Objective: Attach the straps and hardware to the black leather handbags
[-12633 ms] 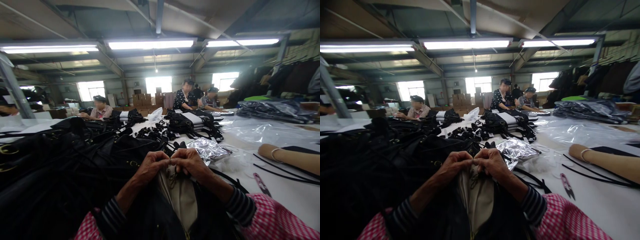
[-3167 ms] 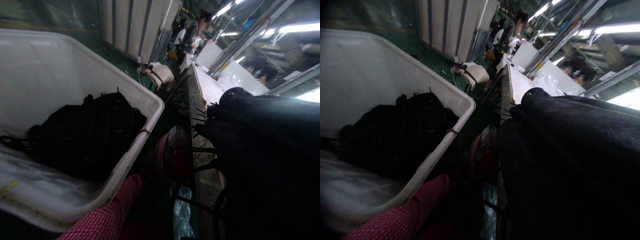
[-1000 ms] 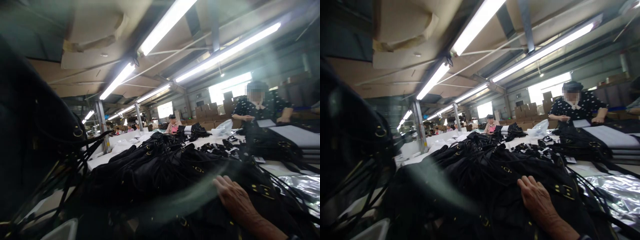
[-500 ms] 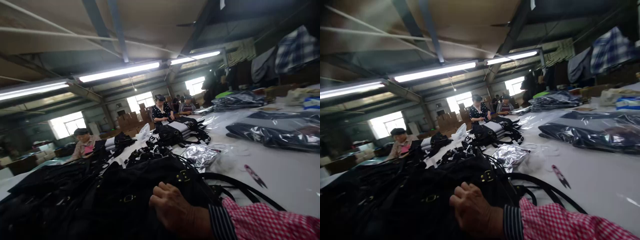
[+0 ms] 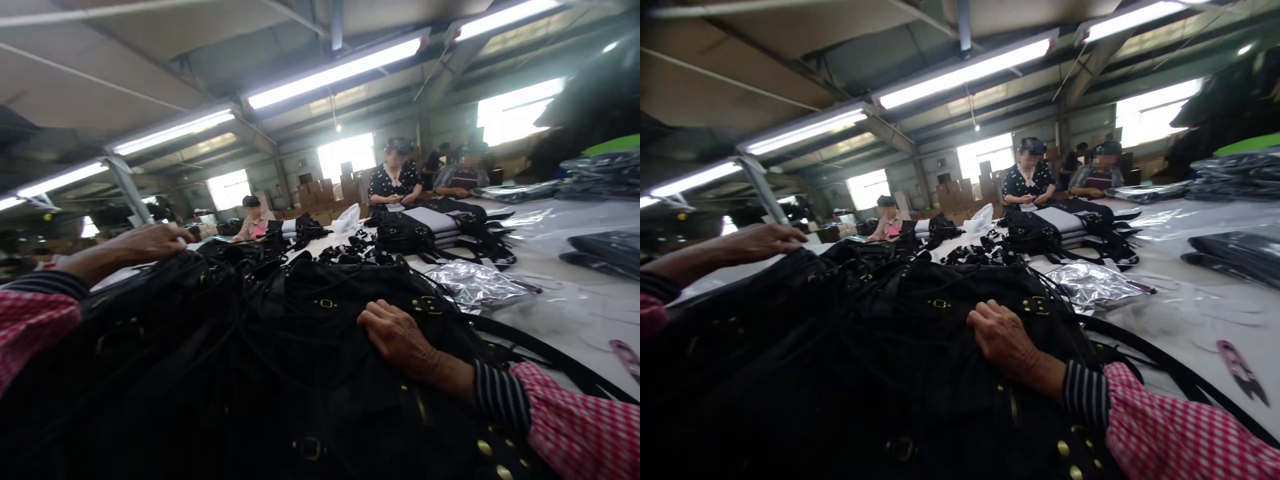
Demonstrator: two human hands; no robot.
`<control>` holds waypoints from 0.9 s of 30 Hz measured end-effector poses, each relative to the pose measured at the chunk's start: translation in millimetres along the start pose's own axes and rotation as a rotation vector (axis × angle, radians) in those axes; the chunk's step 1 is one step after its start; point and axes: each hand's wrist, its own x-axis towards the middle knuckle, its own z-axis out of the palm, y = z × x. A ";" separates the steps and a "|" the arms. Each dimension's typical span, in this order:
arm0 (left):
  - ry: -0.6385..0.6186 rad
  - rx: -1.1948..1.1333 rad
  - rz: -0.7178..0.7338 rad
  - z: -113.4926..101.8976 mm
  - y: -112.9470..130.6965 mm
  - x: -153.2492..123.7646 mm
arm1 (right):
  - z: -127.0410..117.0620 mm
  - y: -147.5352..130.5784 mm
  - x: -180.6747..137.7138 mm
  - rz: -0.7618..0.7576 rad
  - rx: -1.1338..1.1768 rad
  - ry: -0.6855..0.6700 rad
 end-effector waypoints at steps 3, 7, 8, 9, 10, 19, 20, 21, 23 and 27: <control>-0.206 -0.329 0.148 -68.4 19.6 1.9 | -0.5 0.3 0.0 -0.029 -0.032 0.012; -0.202 -0.705 0.339 -145.4 123.6 -65.4 | -4.3 -0.7 -0.8 -0.051 -0.050 0.020; -0.235 -0.748 0.405 -151.8 148.8 -92.1 | -5.2 -0.8 -1.2 -0.050 -0.051 0.021; -0.239 -0.743 0.440 -152.1 169.2 -119.6 | -6.0 -0.8 -1.6 -0.048 -0.053 0.020; -0.221 -0.708 0.445 -147.1 183.6 -146.1 | -6.5 -0.7 -2.0 -0.046 -0.055 0.019; 0.015 -0.397 0.343 -102.3 175.1 -213.2 | -3.3 0.8 -3.2 -0.065 -0.068 0.037; 0.021 -0.333 0.347 -102.8 173.5 -205.4 | -3.2 1.1 -3.1 -0.064 -0.071 0.042; 0.001 -0.261 0.327 -101.8 171.8 -197.6 | -3.1 1.4 -3.1 -0.065 -0.074 0.047; -0.075 -0.130 0.248 -95.8 168.0 -185.6 | -2.7 2.3 -3.0 -0.072 -0.080 0.056; -0.162 -0.023 0.204 -79.9 162.6 -181.8 | 1.0 5.4 -4.0 -0.109 -0.084 0.079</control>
